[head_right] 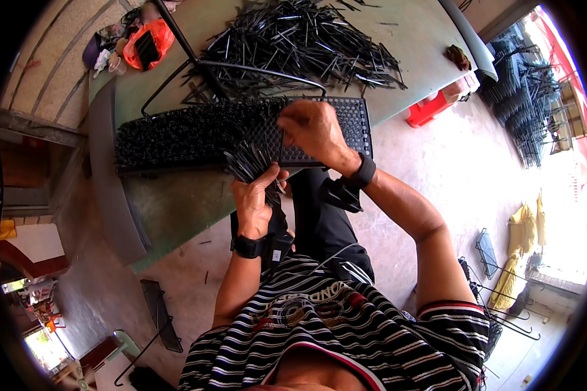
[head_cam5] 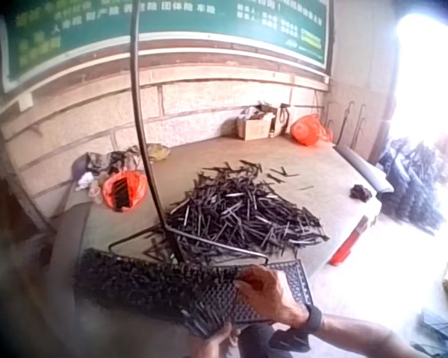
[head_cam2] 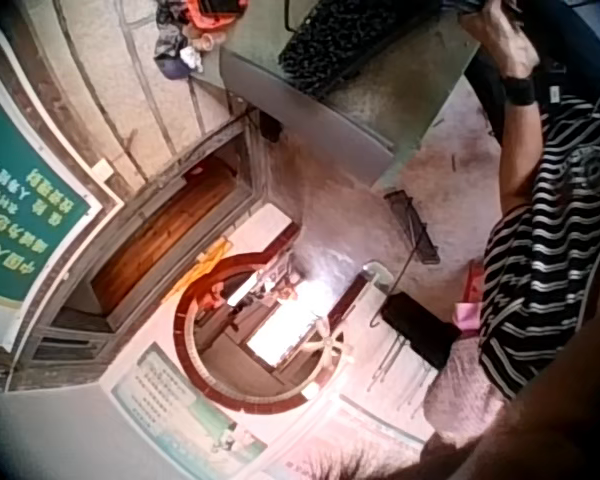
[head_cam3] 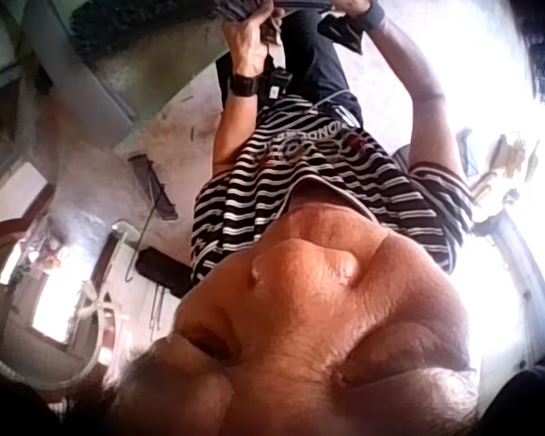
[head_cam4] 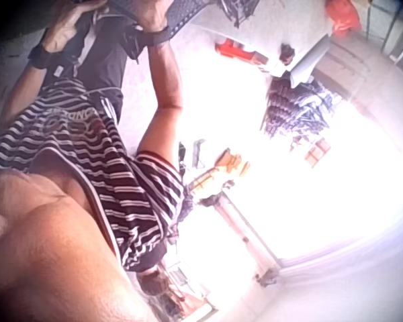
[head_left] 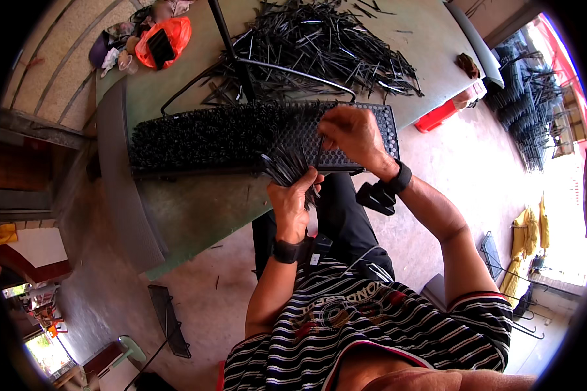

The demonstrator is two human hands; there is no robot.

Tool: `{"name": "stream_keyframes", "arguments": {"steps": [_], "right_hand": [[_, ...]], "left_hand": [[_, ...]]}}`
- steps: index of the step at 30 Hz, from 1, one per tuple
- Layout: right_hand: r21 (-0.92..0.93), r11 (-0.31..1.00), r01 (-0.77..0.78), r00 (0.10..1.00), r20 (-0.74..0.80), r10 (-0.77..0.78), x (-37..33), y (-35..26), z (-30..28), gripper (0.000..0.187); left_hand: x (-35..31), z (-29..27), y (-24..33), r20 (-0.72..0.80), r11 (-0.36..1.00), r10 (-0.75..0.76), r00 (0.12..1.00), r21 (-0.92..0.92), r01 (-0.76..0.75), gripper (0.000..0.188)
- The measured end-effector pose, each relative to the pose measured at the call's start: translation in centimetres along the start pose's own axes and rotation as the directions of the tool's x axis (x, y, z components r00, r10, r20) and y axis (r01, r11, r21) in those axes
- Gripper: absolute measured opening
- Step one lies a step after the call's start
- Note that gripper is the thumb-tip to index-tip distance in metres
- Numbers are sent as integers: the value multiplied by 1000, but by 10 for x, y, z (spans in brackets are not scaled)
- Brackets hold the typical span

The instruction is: The person inserts black bristles into a perforated plastic broom head. They pick up bundles of bristles from a pile on the table and push them into the holes of the broom head, working methodically to fill the frame.

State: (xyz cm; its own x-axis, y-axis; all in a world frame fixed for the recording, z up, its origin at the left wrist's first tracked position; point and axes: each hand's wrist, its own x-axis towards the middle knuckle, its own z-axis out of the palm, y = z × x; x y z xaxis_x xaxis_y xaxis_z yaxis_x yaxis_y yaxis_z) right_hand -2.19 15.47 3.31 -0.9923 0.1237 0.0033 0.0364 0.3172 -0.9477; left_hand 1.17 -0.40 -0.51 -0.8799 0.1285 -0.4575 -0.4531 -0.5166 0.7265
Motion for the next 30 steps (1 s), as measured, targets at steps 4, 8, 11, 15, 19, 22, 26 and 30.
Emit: {"name": "stream_keyframes", "arguments": {"steps": [4, 8, 11, 15, 19, 22, 26, 30], "right_hand": [[-160, 940, 302, 918, -216, -332, 12, -5, 3, 14], [-269, 866, 421, 856, -197, -478, 24, 10, 6, 14], [-325, 840, 434, 852, -155, -500, 28, 19, 9, 12], [-470, 713, 521, 802, -16, -597, 34, 24, 6, 10], [-653, 541, 530, 794, 158, -587, 37, 14, 7, 10], [-635, 632, 445, 870, 140, -472, 29, 6, 9, 13], [-283, 953, 110, 982, 182, -59, 13, 1, 14, 14], [25, 997, -73, 987, 144, 68, 10, 0, 10, 12]], "left_hand": [[2, -2, 1, -31, 997, -73, 997, -36, 72, 11], [1, -4, 3, -41, 996, -90, 995, -20, 89, 14], [0, -6, 4, -36, 997, -67, 997, -40, 66, 10], [-2, -5, 5, -49, 997, -68, 997, -44, 65, 9], [-3, -7, 6, -42, 997, -68, 997, -25, 66, 9], [-1, -11, 4, -10, 999, -55, 998, -2, 55, 11], [-1, -7, 7, 57, 998, -53, 997, -18, 54, 15], [-2, -9, 1, 47, 993, -93, 995, -65, 96, 17]]}}
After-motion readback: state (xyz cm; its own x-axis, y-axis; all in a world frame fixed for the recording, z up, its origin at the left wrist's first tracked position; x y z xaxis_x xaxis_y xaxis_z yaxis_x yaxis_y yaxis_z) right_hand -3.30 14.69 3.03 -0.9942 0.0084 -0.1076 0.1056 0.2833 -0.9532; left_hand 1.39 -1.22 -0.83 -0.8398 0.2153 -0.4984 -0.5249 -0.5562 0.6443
